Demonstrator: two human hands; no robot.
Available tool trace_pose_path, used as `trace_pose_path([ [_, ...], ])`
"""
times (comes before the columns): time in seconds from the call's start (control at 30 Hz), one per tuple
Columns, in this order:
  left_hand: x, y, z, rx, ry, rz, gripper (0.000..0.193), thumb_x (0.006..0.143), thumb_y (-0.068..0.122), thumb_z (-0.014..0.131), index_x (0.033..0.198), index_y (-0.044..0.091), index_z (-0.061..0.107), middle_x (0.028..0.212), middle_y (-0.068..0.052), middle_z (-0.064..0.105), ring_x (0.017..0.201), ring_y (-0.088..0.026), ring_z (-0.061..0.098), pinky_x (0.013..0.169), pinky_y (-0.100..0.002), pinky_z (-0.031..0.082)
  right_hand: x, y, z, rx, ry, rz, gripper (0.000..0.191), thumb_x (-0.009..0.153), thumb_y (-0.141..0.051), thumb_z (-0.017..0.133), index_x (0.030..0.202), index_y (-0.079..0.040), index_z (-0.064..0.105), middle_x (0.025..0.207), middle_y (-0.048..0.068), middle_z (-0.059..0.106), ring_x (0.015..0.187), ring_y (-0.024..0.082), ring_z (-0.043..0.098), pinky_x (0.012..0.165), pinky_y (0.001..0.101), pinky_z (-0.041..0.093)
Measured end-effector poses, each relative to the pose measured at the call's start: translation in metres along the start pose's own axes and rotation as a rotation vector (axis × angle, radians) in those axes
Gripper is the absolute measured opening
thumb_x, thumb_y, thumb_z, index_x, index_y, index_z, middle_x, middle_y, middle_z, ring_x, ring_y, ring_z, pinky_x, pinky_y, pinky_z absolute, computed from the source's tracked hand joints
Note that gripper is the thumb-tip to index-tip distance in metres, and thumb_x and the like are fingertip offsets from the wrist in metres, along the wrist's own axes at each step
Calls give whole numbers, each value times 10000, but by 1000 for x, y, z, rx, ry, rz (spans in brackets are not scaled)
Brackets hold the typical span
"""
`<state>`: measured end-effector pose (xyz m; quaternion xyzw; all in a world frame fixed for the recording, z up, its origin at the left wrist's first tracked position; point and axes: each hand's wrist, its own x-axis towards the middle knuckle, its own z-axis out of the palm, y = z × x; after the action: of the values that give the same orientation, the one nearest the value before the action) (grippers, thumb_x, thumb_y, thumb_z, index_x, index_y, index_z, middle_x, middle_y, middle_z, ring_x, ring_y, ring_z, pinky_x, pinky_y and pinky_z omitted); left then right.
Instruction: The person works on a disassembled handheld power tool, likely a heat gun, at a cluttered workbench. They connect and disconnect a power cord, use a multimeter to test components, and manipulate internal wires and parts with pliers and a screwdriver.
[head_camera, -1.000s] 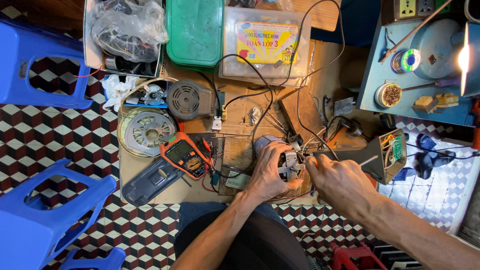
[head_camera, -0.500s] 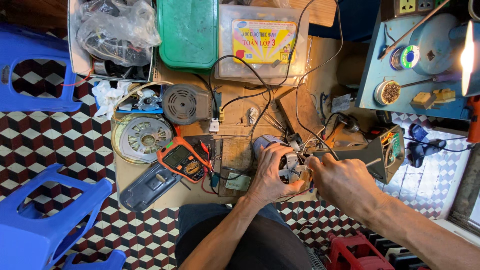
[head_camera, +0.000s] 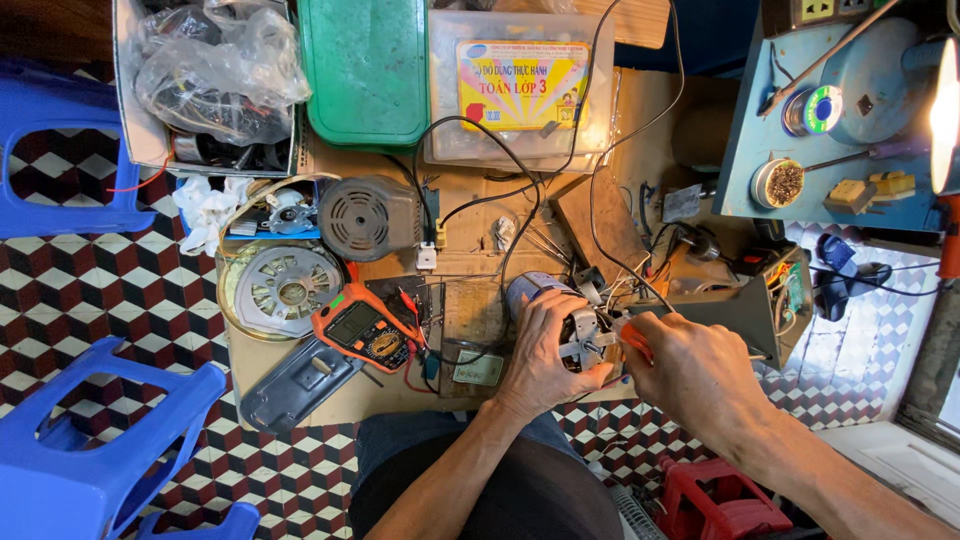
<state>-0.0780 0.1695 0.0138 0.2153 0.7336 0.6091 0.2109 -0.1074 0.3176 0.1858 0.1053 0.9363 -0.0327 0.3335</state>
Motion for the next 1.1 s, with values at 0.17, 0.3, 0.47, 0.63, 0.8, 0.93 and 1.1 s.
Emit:
trace_pose_path([
  [0.17, 3, 1, -1, 15, -6, 7, 932, 665, 325, 945, 1414, 81, 446, 1392, -149, 491, 1421, -335, 412, 1252, -585, 213, 1, 1, 0, 16, -29, 30, 270, 828, -242, 693, 1064, -116, 737, 869, 132, 766, 665, 318, 752, 629, 449, 619],
  [0.3, 2, 1, -7, 21, -16, 29, 964, 674, 360, 942, 1445, 87, 433, 1423, -145, 487, 1414, -333, 430, 1256, -526, 285, 1, -2, 1, -75, -37, -5, 260, 889, -300, 666, 1039, -91, 704, 870, 133, 756, 709, 314, 754, 651, 449, 621],
  [0.47, -7, -6, -15, 100, -21, 190, 1150, 626, 419, 964, 1524, 80, 330, 1494, -178, 393, 1461, -364, 383, 1282, -481, 305, -9, -5, 0, -85, 45, -35, 247, 896, -308, 655, 1009, -93, 700, 871, 133, 747, 757, 327, 746, 673, 475, 603],
  [0.63, -8, -12, -11, 186, 13, 213, 1124, 674, 362, 959, 1556, 130, 303, 1564, -145, 384, 1488, -332, 402, 1315, -459, 310, -46, -5, -9, -41, 173, 6, 303, 910, -341, 646, 1109, -128, 730, 872, 132, 744, 649, 325, 732, 607, 460, 593],
  [0.8, -15, -14, -22, 138, -45, 147, 1153, 634, 342, 957, 1550, 144, 285, 1602, -158, 335, 1483, -354, 352, 1253, -435, 321, -82, -5, 7, 135, -5, 239, 379, 911, -452, 694, 1223, -241, 733, 849, 95, 790, 622, 247, 773, 636, 383, 638],
  [0.93, -16, -19, -39, 156, -115, 168, 1201, 604, 327, 944, 1584, 160, 270, 1630, -149, 343, 1517, -344, 345, 1241, -455, 294, -89, -10, 44, 287, 120, 152, 403, 853, -409, 708, 1190, -194, 760, 843, 114, 802, 658, 239, 778, 678, 386, 636],
  [1.1, -14, -18, -42, 252, -111, 175, 1138, 641, 338, 935, 1588, 213, 316, 1625, -116, 389, 1484, -328, 409, 1247, -447, 376, -83, -10, 64, 290, 149, 96, 419, 841, -384, 707, 1175, -137, 764, 880, 148, 794, 689, 272, 776, 695, 395, 634],
])
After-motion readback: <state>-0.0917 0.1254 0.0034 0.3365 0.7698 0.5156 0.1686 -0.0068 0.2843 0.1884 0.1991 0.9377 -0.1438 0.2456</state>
